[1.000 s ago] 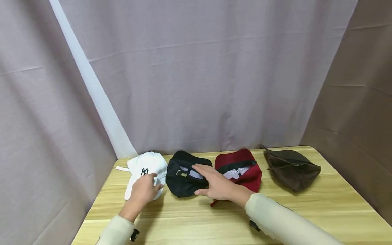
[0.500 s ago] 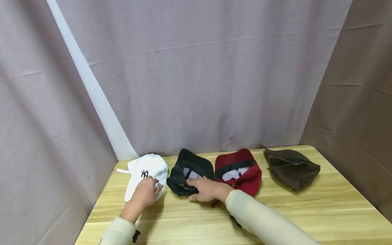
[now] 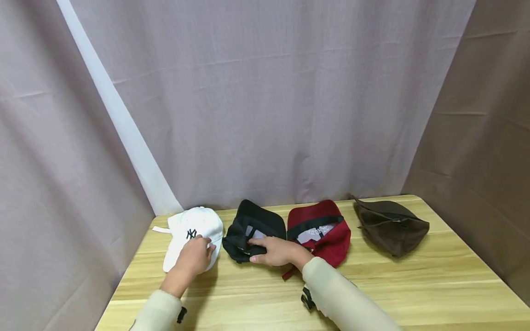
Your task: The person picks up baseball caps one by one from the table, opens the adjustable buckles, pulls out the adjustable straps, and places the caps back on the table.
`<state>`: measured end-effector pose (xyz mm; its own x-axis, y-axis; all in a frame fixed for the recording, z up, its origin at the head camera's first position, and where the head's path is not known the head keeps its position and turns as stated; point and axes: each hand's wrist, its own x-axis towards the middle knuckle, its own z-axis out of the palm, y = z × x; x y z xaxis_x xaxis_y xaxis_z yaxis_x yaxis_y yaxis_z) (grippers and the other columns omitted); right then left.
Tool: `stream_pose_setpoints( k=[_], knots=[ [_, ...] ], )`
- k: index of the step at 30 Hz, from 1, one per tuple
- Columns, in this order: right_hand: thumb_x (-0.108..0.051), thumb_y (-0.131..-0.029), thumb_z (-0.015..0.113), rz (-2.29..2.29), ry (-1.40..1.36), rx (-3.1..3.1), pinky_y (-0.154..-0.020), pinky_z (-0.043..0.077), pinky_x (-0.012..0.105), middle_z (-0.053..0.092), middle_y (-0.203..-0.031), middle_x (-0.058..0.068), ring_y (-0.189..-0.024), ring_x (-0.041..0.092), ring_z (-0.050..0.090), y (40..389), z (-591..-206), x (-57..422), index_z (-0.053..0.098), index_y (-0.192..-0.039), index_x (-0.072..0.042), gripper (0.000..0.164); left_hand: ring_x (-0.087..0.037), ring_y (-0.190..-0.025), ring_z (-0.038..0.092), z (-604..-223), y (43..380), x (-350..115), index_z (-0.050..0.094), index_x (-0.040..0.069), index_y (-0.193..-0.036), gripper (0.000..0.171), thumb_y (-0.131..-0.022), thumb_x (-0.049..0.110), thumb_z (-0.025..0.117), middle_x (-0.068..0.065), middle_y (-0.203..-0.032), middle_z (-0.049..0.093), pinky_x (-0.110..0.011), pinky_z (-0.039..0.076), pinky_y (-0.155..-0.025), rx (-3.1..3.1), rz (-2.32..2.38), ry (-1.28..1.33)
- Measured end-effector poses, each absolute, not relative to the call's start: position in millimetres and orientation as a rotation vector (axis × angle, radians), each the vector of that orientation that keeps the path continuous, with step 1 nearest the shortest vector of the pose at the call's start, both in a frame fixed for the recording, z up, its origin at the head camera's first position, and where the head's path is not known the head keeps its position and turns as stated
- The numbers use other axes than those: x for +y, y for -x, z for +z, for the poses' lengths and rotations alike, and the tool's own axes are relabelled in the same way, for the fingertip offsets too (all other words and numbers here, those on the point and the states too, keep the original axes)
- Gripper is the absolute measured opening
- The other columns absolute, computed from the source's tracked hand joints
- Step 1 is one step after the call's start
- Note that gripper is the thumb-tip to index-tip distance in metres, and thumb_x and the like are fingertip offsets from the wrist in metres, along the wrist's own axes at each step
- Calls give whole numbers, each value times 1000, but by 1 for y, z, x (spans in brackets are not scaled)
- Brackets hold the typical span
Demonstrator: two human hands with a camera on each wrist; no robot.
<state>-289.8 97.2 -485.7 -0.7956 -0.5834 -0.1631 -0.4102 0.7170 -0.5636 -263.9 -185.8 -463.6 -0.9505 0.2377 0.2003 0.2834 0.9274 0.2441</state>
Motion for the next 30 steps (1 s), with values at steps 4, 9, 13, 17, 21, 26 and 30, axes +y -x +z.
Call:
stream_pose_setpoints(
  k=[4,9,13,17,21,26,30],
  knots=[
    [-47,-108,60,-762,747,2608,-128,33,62,46,-168,16,-160,44,36,289,-486,93,48,-162,-24,59,-41,-94,72,-459,263,-186,77,-6,-111,22,-101,13,70,-21,-101,73,-55,59,-86,-2937,-398,388],
    [-39,-113,49,-793,730,2620,-130,31,61,47,-168,13,-162,42,32,288,-486,91,49,-161,-26,50,-43,-96,72,-460,262,-188,76,-7,-113,25,-101,14,70,-22,-104,74,-56,59,-88,-2938,-385,376],
    [-35,-115,44,-826,729,2611,-130,31,59,46,-168,12,-162,39,34,290,-486,92,48,-162,-25,48,-42,-97,73,-464,263,-189,76,-7,-114,26,-101,15,70,-23,-105,75,-55,60,-89,-2907,-383,390],
    [-33,-116,44,-865,731,2616,-130,33,57,47,-168,13,-160,35,39,290,-486,97,48,-162,-23,47,-45,-100,73,-470,266,-189,76,-8,-115,30,-99,17,71,-26,-105,76,-58,59,-90,-2849,-435,400],
    [-27,-115,46,-907,792,2632,-127,37,57,53,-163,13,-155,34,46,287,-483,100,52,-159,-20,45,-47,-99,74,-477,272,-191,76,-5,-115,36,-100,27,70,-27,-105,78,-61,58,-87,-2768,-522,392],
    [-23,-114,50,-990,856,2682,-123,43,56,61,-155,13,-148,32,55,283,-481,101,58,-154,-12,42,-41,-107,75,-466,269,-179,70,-1,-132,36,-103,19,69,-23,-115,77,-57,59,-92,-2714,-800,444],
    [-23,-112,55,-1071,886,2737,-118,48,55,68,-147,15,-141,32,62,279,-472,109,64,-146,-7,39,-35,-121,69,-457,269,-168,59,3,-147,45,-105,15,67,-18,-131,70,-53,57,-100,-2517,-1011,613]
  ],
)
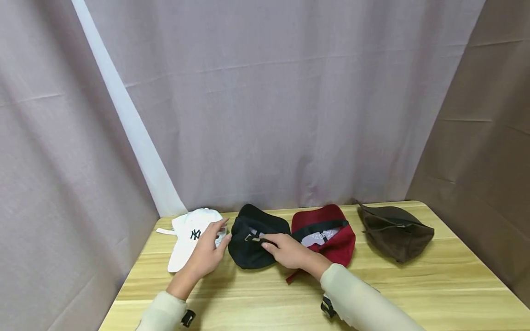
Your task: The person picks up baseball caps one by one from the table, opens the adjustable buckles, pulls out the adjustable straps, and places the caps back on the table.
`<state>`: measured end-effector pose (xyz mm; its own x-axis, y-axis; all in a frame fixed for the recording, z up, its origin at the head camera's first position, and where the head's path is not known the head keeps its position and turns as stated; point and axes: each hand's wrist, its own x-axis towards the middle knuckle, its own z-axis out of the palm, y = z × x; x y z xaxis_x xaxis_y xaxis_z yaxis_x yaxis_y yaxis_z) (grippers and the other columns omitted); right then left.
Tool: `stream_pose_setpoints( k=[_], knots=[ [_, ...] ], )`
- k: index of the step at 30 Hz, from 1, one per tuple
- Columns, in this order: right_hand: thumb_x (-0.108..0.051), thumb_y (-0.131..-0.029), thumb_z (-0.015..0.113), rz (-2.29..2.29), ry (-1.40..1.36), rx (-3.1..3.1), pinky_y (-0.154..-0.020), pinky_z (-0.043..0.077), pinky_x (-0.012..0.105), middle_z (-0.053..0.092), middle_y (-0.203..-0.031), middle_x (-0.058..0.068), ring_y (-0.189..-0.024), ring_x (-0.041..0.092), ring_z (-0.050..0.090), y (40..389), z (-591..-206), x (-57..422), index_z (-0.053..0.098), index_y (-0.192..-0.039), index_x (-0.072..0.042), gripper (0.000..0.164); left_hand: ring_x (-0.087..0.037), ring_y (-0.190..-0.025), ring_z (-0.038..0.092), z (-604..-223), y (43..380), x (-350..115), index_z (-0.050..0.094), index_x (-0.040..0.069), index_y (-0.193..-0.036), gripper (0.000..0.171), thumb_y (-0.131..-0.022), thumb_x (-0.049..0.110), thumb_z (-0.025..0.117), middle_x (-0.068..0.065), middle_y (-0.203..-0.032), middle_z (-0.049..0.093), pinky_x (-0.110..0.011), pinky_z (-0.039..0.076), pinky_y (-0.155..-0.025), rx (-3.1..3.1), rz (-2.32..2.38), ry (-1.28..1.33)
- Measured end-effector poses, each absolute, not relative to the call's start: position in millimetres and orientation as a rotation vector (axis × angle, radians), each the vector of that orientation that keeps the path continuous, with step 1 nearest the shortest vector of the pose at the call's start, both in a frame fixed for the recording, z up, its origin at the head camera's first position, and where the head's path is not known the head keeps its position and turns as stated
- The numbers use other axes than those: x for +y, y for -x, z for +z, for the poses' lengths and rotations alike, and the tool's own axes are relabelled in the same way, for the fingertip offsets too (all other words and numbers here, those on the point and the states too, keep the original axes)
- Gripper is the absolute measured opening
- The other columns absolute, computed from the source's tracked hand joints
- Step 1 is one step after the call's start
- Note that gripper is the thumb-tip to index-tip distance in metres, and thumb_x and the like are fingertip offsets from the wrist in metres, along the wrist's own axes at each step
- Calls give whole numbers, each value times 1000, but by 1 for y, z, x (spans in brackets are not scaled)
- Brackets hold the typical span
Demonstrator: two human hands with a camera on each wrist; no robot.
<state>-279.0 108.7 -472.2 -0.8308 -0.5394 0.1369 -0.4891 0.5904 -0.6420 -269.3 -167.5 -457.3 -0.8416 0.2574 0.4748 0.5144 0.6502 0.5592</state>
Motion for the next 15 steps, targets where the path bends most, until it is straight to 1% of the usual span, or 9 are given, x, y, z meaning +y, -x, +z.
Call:
stream_pose_setpoints(
  k=[2,4,6,7,8,10,12,15],
  knots=[
    [-23,-112,56,-1090,898,2761,-113,53,50,73,-137,10,-131,26,67,278,-468,112,70,-139,-10,33,-34,-128,66,-452,268,-162,58,5,-149,45,-106,14,66,-16,-138,67,-54,55,-105,-2432,-1038,690],
    [-23,-111,58,-1103,911,2781,-106,57,42,77,-125,3,-118,19,70,276,-463,116,75,-129,-15,27,-32,-136,62,-445,267,-157,59,9,-149,45,-106,16,66,-13,-145,65,-54,51,-111,-2380,-1067,775],
    [-23,-110,59,-1104,920,2800,-95,56,33,77,-109,-2,-102,12,67,274,-457,120,78,-118,-17,21,-32,-142,57,-439,267,-151,60,11,-149,46,-104,17,68,-10,-151,63,-57,46,-117,-2359,-1067,870],
    [-22,-110,60,-1111,919,2802,-89,53,30,74,-101,-4,-95,10,63,273,-454,122,78,-112,-18,19,-33,-146,54,-436,266,-148,61,12,-149,47,-103,18,70,-10,-153,63,-59,43,-119,-2366,-1066,914],
    [-21,-109,60,-1112,914,2809,-85,51,27,72,-96,-5,-91,9,61,272,-450,123,77,-109,-17,17,-35,-149,51,-434,266,-145,61,12,-149,48,-102,19,72,-9,-154,62,-61,41,-120,-2381,-1065,957],
    [-20,-109,61,-1125,911,2811,-78,47,25,65,-89,-4,-85,9,57,269,-444,128,75,-103,-15,16,-39,-151,49,-430,267,-140,63,11,-147,48,-101,21,74,-9,-153,64,-65,38,-121,-2422,-1054,1025],
    [-19,-108,62,-1138,881,2804,-74,44,25,60,-86,-5,-81,9,54,268,-438,131,74,-99,-15,15,-39,-149,50,-428,267,-135,67,10,-142,44,-100,22,75,-9,-148,67,-65,39,-120,-2473,-1019,1058],
    [-18,-107,63,-1156,853,2778,-71,43,25,58,-85,-5,-79,10,53,266,-432,135,73,-97,-16,14,-34,-137,58,-428,269,-128,72,10,-132,34,-100,22,75,-9,-133,73,-57,46,-114,-2538,-984,1059]
  ],
)
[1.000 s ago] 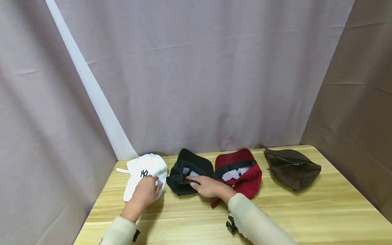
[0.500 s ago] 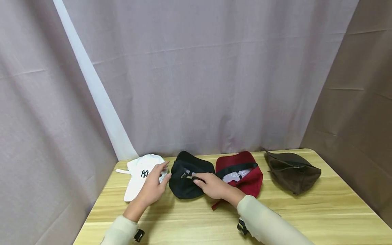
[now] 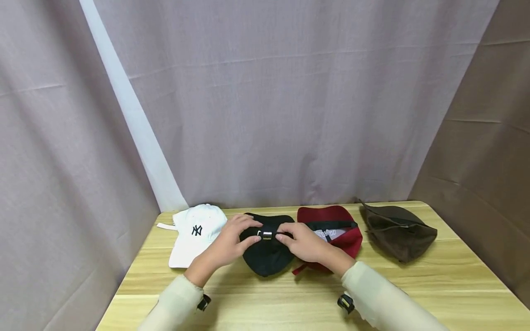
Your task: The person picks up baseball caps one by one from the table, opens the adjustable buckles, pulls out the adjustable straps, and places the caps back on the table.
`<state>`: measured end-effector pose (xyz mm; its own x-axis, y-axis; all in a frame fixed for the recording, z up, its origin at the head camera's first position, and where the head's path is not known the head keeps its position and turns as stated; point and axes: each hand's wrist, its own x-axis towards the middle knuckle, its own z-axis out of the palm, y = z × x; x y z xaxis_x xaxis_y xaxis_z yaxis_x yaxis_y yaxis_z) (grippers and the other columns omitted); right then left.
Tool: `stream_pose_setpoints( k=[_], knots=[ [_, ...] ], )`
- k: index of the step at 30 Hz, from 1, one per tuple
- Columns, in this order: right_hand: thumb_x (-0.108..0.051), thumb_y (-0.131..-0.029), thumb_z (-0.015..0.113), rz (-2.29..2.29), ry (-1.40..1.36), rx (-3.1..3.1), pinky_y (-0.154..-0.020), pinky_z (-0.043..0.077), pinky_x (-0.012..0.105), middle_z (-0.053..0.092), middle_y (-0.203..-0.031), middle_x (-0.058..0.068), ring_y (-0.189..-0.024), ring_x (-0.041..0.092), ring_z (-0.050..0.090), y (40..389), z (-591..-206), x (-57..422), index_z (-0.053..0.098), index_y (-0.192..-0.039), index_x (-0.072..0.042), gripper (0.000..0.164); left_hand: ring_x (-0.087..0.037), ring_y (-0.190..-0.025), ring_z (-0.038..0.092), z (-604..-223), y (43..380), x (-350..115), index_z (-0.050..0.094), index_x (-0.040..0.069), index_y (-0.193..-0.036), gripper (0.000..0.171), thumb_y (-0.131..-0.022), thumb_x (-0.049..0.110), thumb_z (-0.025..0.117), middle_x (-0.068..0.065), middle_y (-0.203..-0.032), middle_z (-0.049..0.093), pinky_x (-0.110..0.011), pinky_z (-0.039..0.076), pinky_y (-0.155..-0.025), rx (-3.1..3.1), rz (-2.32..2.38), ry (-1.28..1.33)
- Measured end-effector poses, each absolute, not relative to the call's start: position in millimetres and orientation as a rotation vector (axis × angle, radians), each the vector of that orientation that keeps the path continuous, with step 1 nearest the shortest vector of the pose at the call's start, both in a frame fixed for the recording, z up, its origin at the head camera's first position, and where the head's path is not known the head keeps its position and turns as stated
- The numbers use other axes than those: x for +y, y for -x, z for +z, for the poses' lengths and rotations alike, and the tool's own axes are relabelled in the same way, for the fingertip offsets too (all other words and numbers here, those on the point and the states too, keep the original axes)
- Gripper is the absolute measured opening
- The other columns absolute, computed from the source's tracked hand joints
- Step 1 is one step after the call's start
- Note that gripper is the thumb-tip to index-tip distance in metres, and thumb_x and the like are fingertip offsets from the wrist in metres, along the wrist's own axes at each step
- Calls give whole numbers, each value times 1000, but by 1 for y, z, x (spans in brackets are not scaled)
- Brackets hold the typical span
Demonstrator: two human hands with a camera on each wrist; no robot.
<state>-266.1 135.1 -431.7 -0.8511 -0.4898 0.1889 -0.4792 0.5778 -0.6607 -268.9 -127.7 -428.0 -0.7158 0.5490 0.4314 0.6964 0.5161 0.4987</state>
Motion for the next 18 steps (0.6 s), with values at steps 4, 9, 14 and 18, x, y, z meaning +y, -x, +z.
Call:
stream_pose_setpoints(
  k=[4,9,14,18],
  knots=[
    [-18,-107,64,-1181,826,2778,-71,44,25,56,-82,-5,-77,11,52,266,-429,140,72,-94,-17,14,-28,-119,61,-427,272,-116,74,11,-119,20,-102,21,72,-7,-116,73,-50,47,-103,-2607,-844,1064],
    [-20,-107,66,-1198,802,2808,-72,44,26,59,-84,-5,-79,11,52,268,-431,145,72,-95,-18,13,-28,-113,59,-426,274,-105,72,9,-109,11,-105,17,67,-7,-109,70,-51,43,-101,-2662,-811,1075],
    [-25,-105,69,-1197,823,2832,-76,49,27,66,-93,-6,-84,10,57,265,-435,144,73,-104,-21,6,-26,-112,58,-428,274,-102,72,10,-106,8,-105,15,67,-5,-108,69,-51,41,-102,-2694,-889,1052],
    [-30,-104,71,-1132,877,2919,-90,56,32,72,-106,-7,-98,9,64,261,-437,137,73,-110,-21,11,-27,-116,59,-430,272,-99,72,9,-109,11,-106,16,65,-6,-112,70,-54,40,-104,-2688,-942,1064]
  ],
)
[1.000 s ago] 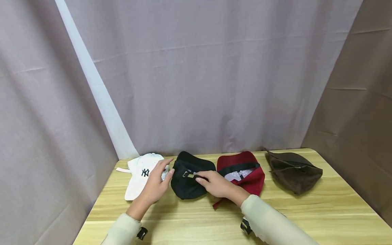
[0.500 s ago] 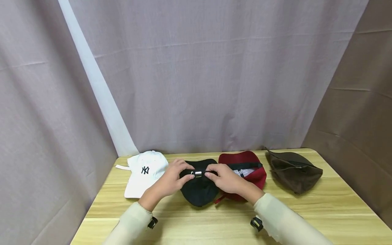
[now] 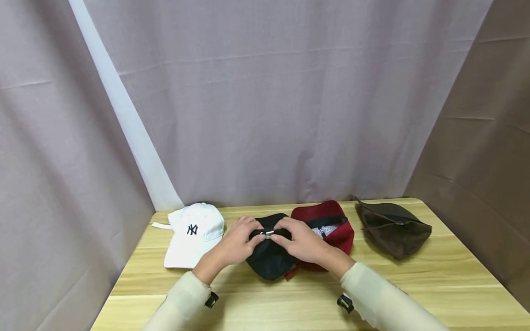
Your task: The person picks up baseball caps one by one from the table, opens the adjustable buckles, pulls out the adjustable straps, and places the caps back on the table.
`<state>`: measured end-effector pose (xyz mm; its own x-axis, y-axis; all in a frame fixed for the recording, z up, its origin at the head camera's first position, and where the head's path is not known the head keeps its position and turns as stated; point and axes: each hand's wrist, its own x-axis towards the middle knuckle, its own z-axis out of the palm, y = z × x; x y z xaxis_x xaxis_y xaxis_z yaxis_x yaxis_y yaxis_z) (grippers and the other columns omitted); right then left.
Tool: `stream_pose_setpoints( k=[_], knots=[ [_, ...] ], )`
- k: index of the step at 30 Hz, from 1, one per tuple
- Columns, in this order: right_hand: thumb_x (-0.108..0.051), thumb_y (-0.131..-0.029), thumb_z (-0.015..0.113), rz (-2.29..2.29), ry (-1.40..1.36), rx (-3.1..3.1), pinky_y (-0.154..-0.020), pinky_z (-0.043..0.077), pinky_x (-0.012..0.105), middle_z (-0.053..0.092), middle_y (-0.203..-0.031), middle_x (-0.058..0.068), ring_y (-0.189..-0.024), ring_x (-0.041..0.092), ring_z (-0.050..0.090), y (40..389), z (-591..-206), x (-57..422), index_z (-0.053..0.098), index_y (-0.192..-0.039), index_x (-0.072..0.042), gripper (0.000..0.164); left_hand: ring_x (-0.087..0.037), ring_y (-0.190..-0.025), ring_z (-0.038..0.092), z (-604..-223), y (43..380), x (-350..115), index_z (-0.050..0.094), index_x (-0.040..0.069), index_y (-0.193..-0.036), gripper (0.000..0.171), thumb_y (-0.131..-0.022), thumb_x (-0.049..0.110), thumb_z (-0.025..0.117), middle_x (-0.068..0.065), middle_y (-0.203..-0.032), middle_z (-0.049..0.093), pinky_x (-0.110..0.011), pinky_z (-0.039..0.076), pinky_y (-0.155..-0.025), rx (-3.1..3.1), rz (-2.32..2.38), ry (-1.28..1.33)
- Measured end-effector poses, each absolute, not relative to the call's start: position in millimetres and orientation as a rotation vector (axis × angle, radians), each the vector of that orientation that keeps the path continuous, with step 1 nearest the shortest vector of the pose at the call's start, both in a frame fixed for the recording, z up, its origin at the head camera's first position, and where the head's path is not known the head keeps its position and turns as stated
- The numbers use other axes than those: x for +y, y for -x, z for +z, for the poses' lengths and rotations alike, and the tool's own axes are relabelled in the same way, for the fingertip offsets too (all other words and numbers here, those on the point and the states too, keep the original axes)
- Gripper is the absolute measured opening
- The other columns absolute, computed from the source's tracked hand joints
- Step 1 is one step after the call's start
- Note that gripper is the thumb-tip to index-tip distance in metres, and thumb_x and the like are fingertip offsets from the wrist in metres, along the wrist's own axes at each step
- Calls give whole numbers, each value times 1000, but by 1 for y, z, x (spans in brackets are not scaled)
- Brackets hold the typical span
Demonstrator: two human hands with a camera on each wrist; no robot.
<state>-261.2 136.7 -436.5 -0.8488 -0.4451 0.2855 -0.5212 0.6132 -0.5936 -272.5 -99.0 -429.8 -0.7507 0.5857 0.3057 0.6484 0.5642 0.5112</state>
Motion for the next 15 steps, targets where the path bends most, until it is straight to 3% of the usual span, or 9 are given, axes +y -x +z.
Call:
stream_pose_setpoints(
  k=[7,15],
  knots=[
    [-30,-104,70,848,-714,-2731,-93,60,43,76,-114,1,-103,19,71,255,-432,122,75,-116,-14,21,-31,-119,61,-430,269,-95,74,6,-113,15,-105,15,65,-10,-116,72,-57,41,-109,-2623,-1027,1041],
    [-27,-102,71,629,-634,-2670,-92,59,48,78,-110,7,-99,28,73,244,-431,109,78,-112,-7,23,-30,-116,65,-434,266,-91,75,8,-111,16,-106,18,64,-8,-114,75,-53,39,-103,-2588,-966,964]
  ],
)
